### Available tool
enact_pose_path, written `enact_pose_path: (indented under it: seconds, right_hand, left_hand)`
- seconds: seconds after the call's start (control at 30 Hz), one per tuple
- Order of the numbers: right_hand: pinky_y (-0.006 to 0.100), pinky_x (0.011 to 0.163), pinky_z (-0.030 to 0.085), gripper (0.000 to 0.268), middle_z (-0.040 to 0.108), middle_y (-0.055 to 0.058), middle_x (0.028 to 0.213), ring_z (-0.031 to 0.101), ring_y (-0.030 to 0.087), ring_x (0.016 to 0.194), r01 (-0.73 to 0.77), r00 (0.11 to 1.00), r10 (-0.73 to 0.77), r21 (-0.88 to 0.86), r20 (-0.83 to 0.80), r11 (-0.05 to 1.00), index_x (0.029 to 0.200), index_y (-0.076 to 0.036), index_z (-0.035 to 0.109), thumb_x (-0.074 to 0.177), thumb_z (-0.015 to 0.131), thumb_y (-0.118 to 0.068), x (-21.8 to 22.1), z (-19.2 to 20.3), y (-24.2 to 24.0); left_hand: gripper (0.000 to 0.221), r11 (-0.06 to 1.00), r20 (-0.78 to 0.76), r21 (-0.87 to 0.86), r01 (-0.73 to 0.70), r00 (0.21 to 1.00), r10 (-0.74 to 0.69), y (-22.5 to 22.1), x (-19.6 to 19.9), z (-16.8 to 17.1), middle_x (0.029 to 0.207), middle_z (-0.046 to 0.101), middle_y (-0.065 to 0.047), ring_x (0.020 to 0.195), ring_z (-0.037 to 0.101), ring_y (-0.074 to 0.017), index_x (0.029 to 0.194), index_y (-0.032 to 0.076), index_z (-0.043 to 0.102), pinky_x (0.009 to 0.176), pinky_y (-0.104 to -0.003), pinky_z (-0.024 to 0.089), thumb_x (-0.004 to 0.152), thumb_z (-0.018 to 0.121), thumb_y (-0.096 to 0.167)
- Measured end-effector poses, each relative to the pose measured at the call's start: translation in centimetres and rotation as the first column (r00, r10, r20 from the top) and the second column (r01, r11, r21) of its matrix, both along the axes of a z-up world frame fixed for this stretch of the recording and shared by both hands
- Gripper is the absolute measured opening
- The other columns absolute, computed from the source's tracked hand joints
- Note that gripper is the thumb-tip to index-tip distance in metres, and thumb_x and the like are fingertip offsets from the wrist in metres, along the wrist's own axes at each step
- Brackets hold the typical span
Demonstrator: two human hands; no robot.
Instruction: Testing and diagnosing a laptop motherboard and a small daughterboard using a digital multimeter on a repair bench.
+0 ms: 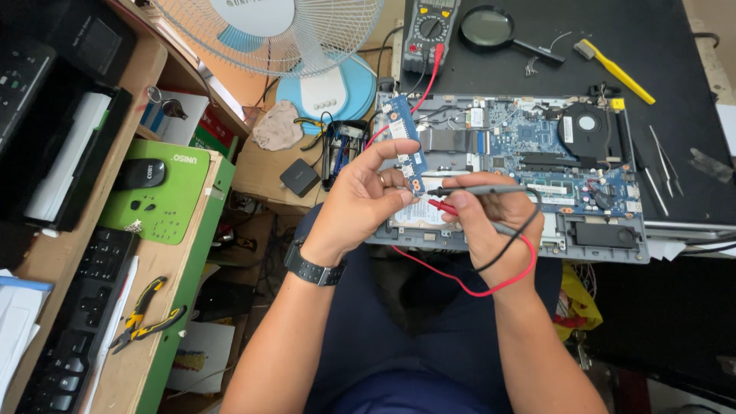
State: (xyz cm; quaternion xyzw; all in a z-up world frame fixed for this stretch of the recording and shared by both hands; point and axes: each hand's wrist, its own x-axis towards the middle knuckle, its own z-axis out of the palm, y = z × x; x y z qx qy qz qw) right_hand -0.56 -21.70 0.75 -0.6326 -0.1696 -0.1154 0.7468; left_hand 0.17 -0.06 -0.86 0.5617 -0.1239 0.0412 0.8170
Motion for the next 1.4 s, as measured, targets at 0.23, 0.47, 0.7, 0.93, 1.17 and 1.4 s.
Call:
enact_pose_path:
  seconds: [0.23,0.47,0.7,0.93,1.17,1.4]
  right_hand:
    - [0.04,0.071,0.076,0.017,0.083,0.033,0.114,0.086,0.03,0.092,0.082,0.995,-0.08,-0.036,0.059,0.996,0.125,0.011,0.07,0.115,0.072,-0.003,0.2,-1.2,-0.6]
    - [0.039,0.067,0.076,0.017,0.081,0.035,0.116,0.086,0.034,0.09,0.137,0.986,-0.129,-0.068,0.108,0.988,0.125,0.012,0.067,0.114,0.071,0.0,0.1,-1.8,-0.1]
    - [0.033,0.077,0.079,0.019,0.075,0.027,0.123,0.087,0.033,0.096,0.132,0.991,-0.133,-0.126,0.004,0.983,0.128,0.003,0.063,0.115,0.068,-0.01,-1.4,-1.1,0.4]
    - [0.033,0.081,0.081,0.019,0.076,0.024,0.122,0.085,0.032,0.093,0.062,0.998,-0.061,-0.147,0.012,0.987,0.129,0.004,0.068,0.114,0.068,-0.008,-1.2,-1.0,0.1]
    - [0.034,0.079,0.083,0.02,0.078,0.026,0.123,0.086,0.036,0.109,0.055,0.994,-0.034,-0.213,0.101,0.976,0.128,0.004,0.071,0.111,0.072,-0.007,-0.7,-0.8,-0.2]
    - [0.035,0.085,0.077,0.017,0.083,0.022,0.12,0.087,0.037,0.111,0.089,0.973,-0.036,-0.227,0.23,0.97,0.124,0.002,0.076,0.108,0.078,-0.005,-0.4,-0.5,-0.1]
  left_hand:
    - [0.072,0.998,-0.018,-0.05,-0.029,0.999,0.029,0.0,0.2,0.0,0.15,0.061,-0.012,0.103,0.076,-0.0145,0.161,-0.009,0.061,0.095,-0.034,0.076,0.092,0.072,-0.026]
    - [0.071,0.994,-0.047,-0.105,0.021,0.999,-0.026,0.7,-0.3,0.7,0.105,0.067,-0.006,0.099,0.078,-0.0129,0.165,-0.004,0.058,0.095,-0.037,0.074,0.097,0.072,-0.022]
    - [0.051,0.999,-0.08,0.011,0.034,0.996,-0.033,1.2,-1.0,2.7,0.122,0.063,-0.002,0.096,0.06,-0.0123,0.156,0.007,0.061,0.092,-0.032,0.063,0.108,0.073,-0.008]
    - [0.051,0.995,-0.067,-0.078,0.059,0.996,-0.064,1.5,-0.5,1.7,0.145,0.058,-0.004,0.108,0.065,-0.0149,0.154,0.006,0.06,0.102,-0.036,0.069,0.108,0.074,-0.01]
    - [0.051,0.974,-0.039,-0.209,0.09,0.994,-0.1,1.9,0.0,0.5,0.147,0.056,-0.007,0.108,0.068,-0.0164,0.15,0.006,0.06,0.096,-0.034,0.068,0.105,0.072,-0.015]
    - [0.052,0.95,-0.037,-0.28,0.136,0.988,-0.152,2.4,0.3,0.3,0.145,0.057,-0.009,0.112,0.066,-0.0185,0.15,0.007,0.059,0.095,-0.034,0.07,0.104,0.075,-0.012]
